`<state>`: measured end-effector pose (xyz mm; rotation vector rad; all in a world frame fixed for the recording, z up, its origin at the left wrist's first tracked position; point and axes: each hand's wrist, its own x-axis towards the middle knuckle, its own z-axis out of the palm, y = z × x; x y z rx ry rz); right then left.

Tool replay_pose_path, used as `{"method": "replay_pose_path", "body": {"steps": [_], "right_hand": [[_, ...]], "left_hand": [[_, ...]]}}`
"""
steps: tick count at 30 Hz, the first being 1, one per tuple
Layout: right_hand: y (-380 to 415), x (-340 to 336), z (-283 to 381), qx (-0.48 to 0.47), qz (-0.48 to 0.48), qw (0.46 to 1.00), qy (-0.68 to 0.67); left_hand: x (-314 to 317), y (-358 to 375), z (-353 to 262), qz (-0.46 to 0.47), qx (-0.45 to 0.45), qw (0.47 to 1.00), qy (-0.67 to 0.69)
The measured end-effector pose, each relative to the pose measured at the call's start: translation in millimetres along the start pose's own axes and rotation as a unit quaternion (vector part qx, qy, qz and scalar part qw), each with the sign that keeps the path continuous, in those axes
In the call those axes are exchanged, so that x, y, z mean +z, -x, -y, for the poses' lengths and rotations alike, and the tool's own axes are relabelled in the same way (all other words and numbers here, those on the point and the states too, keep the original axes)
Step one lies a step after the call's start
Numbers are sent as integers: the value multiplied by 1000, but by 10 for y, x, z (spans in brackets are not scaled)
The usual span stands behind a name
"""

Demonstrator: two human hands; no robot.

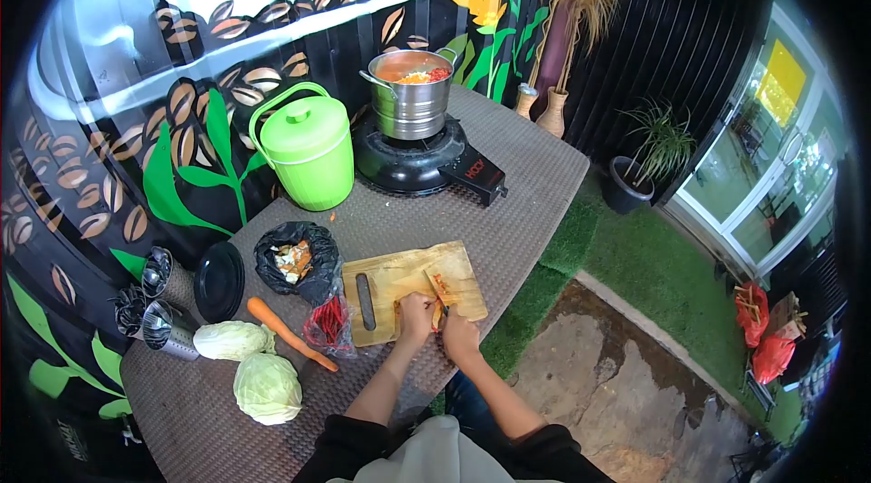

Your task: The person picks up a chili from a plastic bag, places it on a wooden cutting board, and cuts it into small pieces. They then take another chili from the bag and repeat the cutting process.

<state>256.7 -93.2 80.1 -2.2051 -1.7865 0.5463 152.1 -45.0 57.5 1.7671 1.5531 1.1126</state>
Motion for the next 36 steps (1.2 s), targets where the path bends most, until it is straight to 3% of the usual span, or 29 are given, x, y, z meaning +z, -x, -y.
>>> {"method": "replay_pose_path", "body": {"steps": [4, 6, 10, 12, 19, 26, 31, 36], "right_hand": [[-68, -117, -98, -37, 26, 999, 9], [-51, -137, -145, -84, -14, 995, 42], [20, -41, -114, -59, -37, 997, 41], [4, -44, -62, -11, 17, 1000, 12], [-163, -249, -180, -67, 54, 995, 44], [-6, -98, -108, -13, 19, 1000, 16], [-141, -279, -163, -77, 44, 996, 28], [-2, -59, -61, -27, 3, 999, 20]], "left_hand": [[-26, 26, -41, -8, -9, 1000, 28], [0, 15, 2, -8, -18, 999, 37], [35, 6, 49, -11, 13, 1000, -7], [38, -1, 32, -9, 13, 1000, -11], [-31, 9, -92, 5, 3, 999, -45], [-113, 15, -179, 12, 28, 997, -72], [-105, 18, -182, 6, 19, 998, -57], [-81, 2, -137, 5, 19, 998, -64]]}}
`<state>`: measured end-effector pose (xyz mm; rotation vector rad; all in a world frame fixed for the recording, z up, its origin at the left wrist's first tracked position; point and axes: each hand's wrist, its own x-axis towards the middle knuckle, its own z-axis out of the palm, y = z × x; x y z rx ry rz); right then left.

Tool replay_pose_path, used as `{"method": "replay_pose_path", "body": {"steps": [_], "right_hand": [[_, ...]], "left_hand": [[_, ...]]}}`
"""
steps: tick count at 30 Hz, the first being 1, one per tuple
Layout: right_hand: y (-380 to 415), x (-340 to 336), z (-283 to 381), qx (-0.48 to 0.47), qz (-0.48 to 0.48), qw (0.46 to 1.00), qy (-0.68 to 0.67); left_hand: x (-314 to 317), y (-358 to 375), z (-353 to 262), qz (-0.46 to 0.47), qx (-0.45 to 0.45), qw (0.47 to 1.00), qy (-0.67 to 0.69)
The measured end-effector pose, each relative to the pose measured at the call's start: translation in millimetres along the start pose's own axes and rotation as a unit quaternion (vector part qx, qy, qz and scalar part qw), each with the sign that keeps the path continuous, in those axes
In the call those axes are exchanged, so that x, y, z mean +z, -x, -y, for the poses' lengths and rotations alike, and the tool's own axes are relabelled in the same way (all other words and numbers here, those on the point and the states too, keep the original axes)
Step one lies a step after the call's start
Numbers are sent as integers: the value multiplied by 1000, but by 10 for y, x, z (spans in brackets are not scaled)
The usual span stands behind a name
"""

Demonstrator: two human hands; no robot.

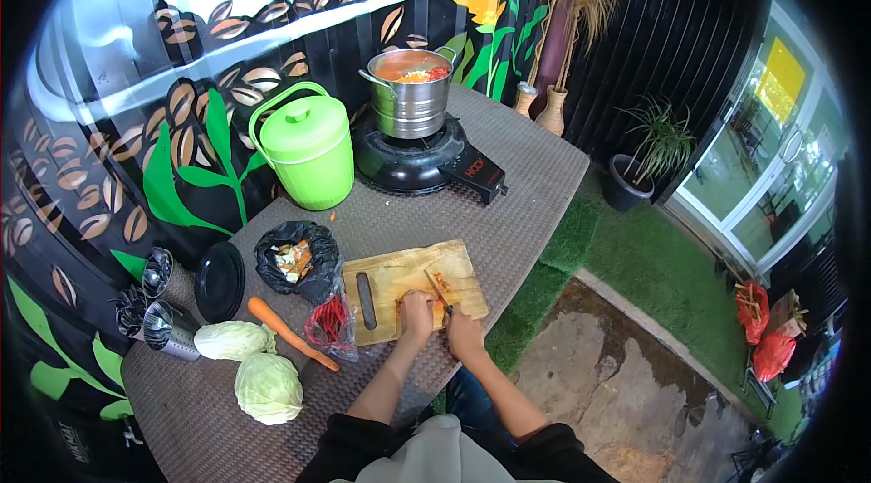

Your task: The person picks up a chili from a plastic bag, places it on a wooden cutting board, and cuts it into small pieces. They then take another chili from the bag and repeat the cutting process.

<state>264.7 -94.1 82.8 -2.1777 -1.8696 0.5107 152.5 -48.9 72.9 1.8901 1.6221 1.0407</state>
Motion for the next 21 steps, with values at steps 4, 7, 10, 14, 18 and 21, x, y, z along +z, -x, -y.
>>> {"method": "replay_pose_path", "body": {"steps": [4, 7, 10, 14, 18, 21], "right_hand": [[-101, 8, -60, -31, -9, 999, 21], [-96, -174, -74, -48, 22, 998, 18], [0, -65, -8, -3, -1, 1000, 15], [12, -82, 52, 27, 16, 999, -25], [-64, -52, -89, -27, 8, 999, 21], [23, 29, -14, -11, -3, 1000, 23]], "left_hand": [[25, 18, 42, -16, 18, 1000, 9], [57, -2, 67, 0, -18, 1000, 4], [47, -2, 75, -5, 9, 1000, 8], [37, 17, 93, 2, 14, 1000, -14], [65, 12, 102, 5, -7, 999, 32], [59, 32, 99, 1, -26, 999, 42]]}}
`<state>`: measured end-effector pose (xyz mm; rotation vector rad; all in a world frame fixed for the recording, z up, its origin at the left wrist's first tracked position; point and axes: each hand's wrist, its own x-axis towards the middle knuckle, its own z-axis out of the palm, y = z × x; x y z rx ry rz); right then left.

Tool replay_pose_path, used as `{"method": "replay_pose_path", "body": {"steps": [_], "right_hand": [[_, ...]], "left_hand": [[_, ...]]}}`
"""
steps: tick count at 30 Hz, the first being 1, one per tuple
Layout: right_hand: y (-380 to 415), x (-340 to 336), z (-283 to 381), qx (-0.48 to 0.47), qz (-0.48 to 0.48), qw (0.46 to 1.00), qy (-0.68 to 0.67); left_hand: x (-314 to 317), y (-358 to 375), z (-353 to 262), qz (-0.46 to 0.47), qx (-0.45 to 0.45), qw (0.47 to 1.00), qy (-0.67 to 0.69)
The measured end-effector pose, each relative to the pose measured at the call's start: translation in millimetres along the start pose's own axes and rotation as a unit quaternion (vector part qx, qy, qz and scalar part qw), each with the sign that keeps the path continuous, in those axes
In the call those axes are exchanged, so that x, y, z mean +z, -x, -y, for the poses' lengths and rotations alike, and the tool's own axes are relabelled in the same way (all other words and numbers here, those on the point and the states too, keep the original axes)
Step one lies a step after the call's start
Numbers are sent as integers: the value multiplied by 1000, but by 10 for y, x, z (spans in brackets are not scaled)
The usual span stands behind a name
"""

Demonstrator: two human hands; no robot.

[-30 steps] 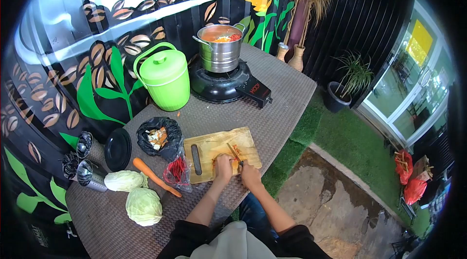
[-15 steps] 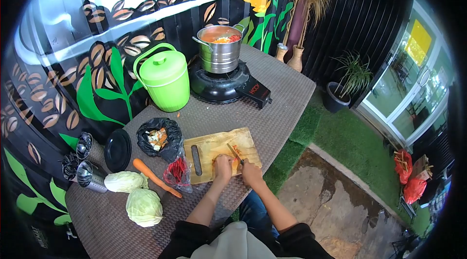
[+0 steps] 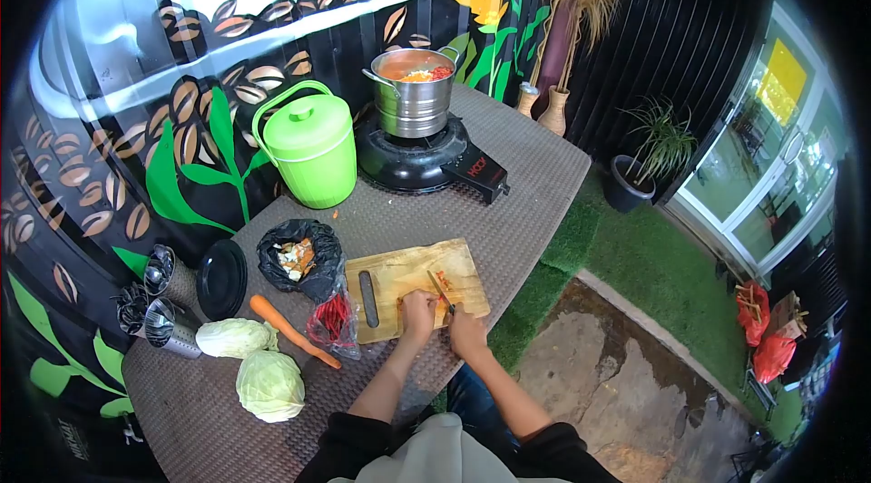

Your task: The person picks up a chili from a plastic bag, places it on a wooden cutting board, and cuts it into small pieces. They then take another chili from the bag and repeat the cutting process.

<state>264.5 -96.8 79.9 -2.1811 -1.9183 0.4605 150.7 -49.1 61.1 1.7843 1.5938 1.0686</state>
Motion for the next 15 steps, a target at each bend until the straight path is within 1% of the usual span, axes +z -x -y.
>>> {"method": "replay_pose_path", "body": {"steps": [1, 5, 7, 11, 13, 15], "right_hand": [[17, 32, 27, 32, -9, 999, -12], [-68, 36, 29, 35, -9, 999, -22], [-132, -35, -36, -21, -1, 1000, -10], [-44, -18, -50, -46, -13, 999, -5], [23, 5, 48, 38, 4, 996, -75], [6, -15, 89, 54, 6, 996, -76]], "left_hand": [[15, -2, 5, -4, -13, 1000, 17], [24, 9, 30, -7, 2, 1000, 29], [7, 7, 2, -17, 11, 1000, 24], [9, 18, -4, -14, -13, 1000, 25], [34, -1, 36, -12, -18, 999, 44], [46, -4, 64, -14, -15, 998, 53]]}}
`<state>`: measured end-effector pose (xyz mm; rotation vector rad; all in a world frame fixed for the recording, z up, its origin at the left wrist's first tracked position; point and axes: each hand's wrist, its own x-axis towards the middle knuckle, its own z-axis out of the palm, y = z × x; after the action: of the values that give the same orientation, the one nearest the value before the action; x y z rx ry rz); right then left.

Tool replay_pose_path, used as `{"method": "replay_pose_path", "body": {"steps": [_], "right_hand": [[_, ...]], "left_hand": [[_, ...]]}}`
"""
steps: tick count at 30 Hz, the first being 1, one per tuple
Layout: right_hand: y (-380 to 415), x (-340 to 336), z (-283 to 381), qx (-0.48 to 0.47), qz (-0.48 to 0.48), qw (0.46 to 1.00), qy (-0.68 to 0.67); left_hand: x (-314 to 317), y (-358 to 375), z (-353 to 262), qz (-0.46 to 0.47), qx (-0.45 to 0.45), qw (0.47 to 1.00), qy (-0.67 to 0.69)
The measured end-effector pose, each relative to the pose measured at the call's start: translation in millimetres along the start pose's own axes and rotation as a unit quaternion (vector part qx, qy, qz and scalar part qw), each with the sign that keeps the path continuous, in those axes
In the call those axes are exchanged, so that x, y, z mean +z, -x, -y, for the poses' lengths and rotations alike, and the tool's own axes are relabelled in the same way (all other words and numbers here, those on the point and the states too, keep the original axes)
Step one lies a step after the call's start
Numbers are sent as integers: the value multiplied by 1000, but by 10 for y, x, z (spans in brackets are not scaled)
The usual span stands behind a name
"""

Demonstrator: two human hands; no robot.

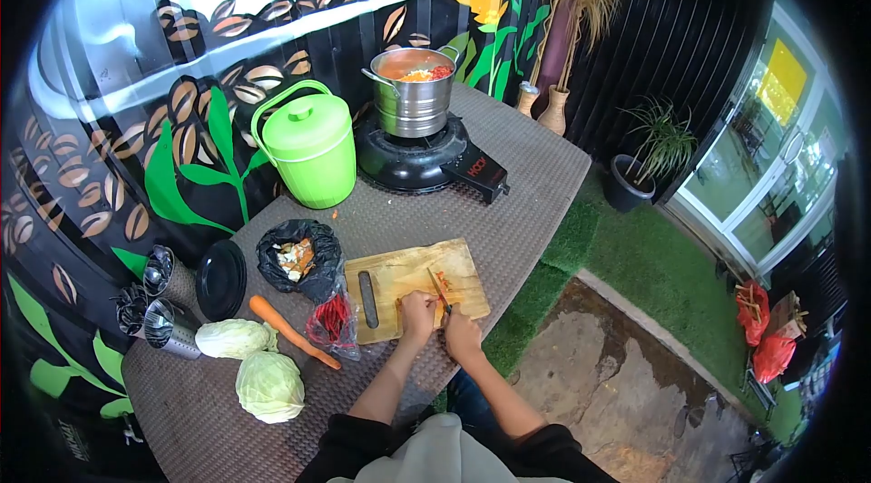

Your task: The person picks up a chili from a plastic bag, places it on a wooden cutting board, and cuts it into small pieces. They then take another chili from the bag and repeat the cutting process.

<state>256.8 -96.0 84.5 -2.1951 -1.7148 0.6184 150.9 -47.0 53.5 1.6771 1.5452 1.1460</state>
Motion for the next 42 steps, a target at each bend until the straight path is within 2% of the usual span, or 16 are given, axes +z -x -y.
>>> {"method": "replay_pose_path", "body": {"steps": [6, 9, 11, 15, 17, 20, 22, 24, 26, 28, 33, 35, 39, 41, 42], "right_hand": [[-124, -107, -40, -57, 39, 996, 47], [-62, 25, -57, -44, 19, 997, 59], [-37, 69, -15, -1, -2, 1000, 11], [-112, -64, -54, -22, 31, 999, 33], [-148, -111, -101, -65, 45, 996, 42], [-35, -92, -11, -24, 34, 999, 19], [3, 10, 12, -15, 8, 1000, 17], [0, 27, 34, -6, -16, 1000, 13], [-57, -46, 49, -11, 21, 1000, 11], [-179, -124, -21, -26, 38, 999, 28], [-79, -172, -61, -63, 61, 996, 35], [0, 59, -88, -27, -15, 999, 38], [-34, -62, -16, 1, 14, 1000, 25], [-116, -122, -80, -65, 28, 997, 11], [-117, -124, -96, -66, 28, 997, 10]], "left_hand": [[-63, 32, -117, -7, -6, 1000, 9], [-74, 25, -135, 0, -17, 1000, 16], [-51, 19, -92, 0, -15, 999, 29], [-59, 35, -112, 8, -30, 999, 36], [-42, 16, -74, 4, -35, 999, 39], [-55, 34, -82, 1, -39, 999, 36], [-64, 30, -72, -4, 4, 1000, 10], [-60, 15, -67, -1, -4, 1000, 20], [-53, 44, -59, 6, -13, 999, 31], [-59, 48, -75, -15, 42, 999, -7], [-20, 34, -29, -31, 79, 994, -63], [-30, 28, -57, -31, 86, 994, -59], [-28, 31, -28, -21, 97, 993, -60], [-26, 25, -36, -28, 115, 991, -60], [-30, 37, -59, -24, 94, 994, -50]]}}
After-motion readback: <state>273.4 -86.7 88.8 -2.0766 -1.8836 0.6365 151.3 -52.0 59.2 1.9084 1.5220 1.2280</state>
